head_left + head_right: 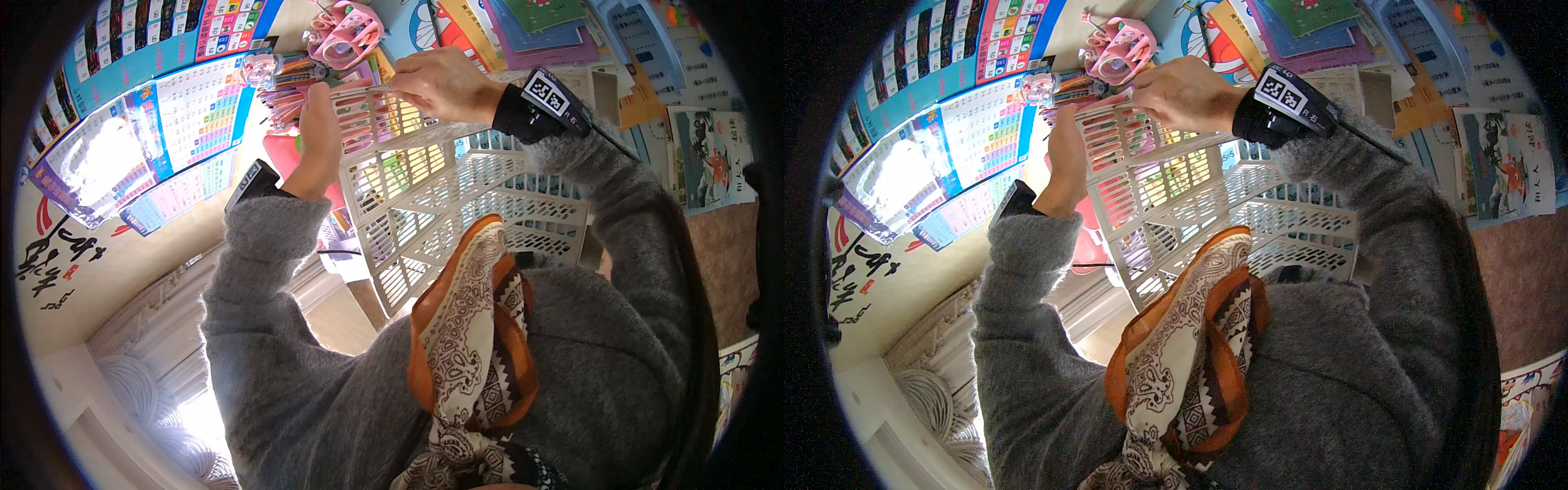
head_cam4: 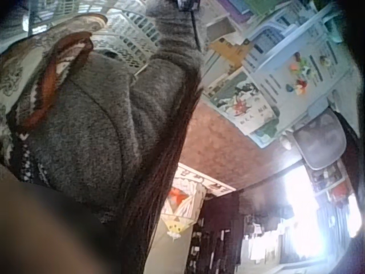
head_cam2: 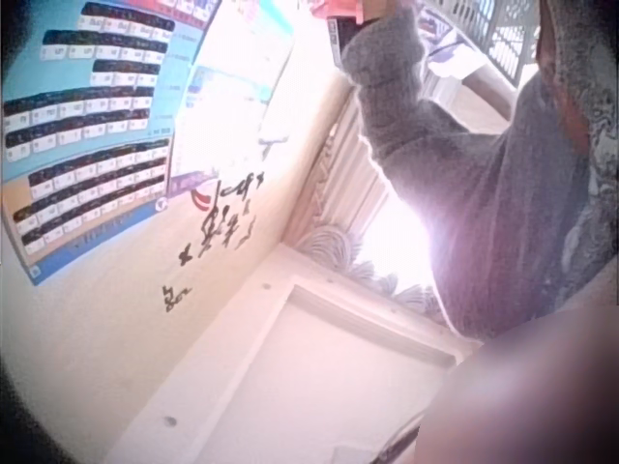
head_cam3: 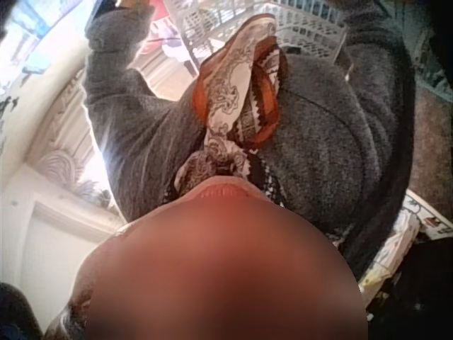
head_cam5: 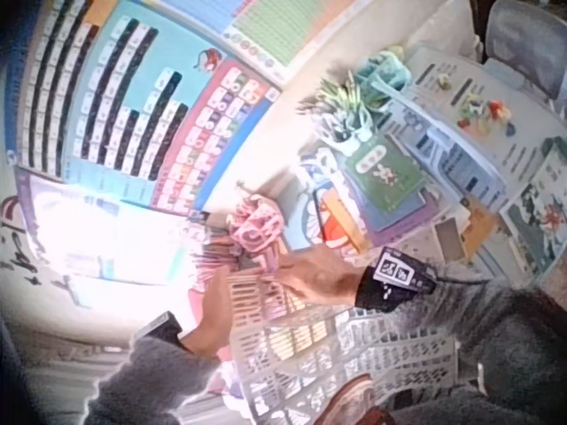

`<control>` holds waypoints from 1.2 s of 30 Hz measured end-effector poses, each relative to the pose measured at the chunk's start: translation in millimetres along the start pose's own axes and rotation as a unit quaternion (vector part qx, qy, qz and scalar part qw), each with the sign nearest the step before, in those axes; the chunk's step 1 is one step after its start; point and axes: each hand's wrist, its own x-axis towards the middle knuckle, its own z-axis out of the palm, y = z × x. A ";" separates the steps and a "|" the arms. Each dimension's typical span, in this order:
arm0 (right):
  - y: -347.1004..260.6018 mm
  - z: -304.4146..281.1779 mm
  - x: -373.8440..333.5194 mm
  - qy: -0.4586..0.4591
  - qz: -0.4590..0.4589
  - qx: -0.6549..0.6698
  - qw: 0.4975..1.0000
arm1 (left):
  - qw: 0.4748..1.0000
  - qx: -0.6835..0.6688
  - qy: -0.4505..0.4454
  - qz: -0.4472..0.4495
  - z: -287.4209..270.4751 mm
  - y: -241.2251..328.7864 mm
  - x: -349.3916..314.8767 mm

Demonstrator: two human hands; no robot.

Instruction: The person assembles a white plastic storage rack by hand. They align and snap together multiple slotted panels and dividers on a table, then lift and rotate the partially assembled unit to connect additional pieces.

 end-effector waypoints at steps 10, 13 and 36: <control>-0.1 2.9 8.7 -0.005 0.001 0.015 1.000 | 0.998 0.065 0.015 -0.001 3.8 6.6 0.6; -1.5 5.7 3.9 -0.007 0.037 0.030 0.999 | 0.998 0.067 0.002 -0.005 3.3 5.2 7.3; -97.6 -62.0 -36.9 -0.012 0.014 -0.062 0.998 | 0.996 -0.067 -0.049 0.039 -25.3 -82.1 -110.8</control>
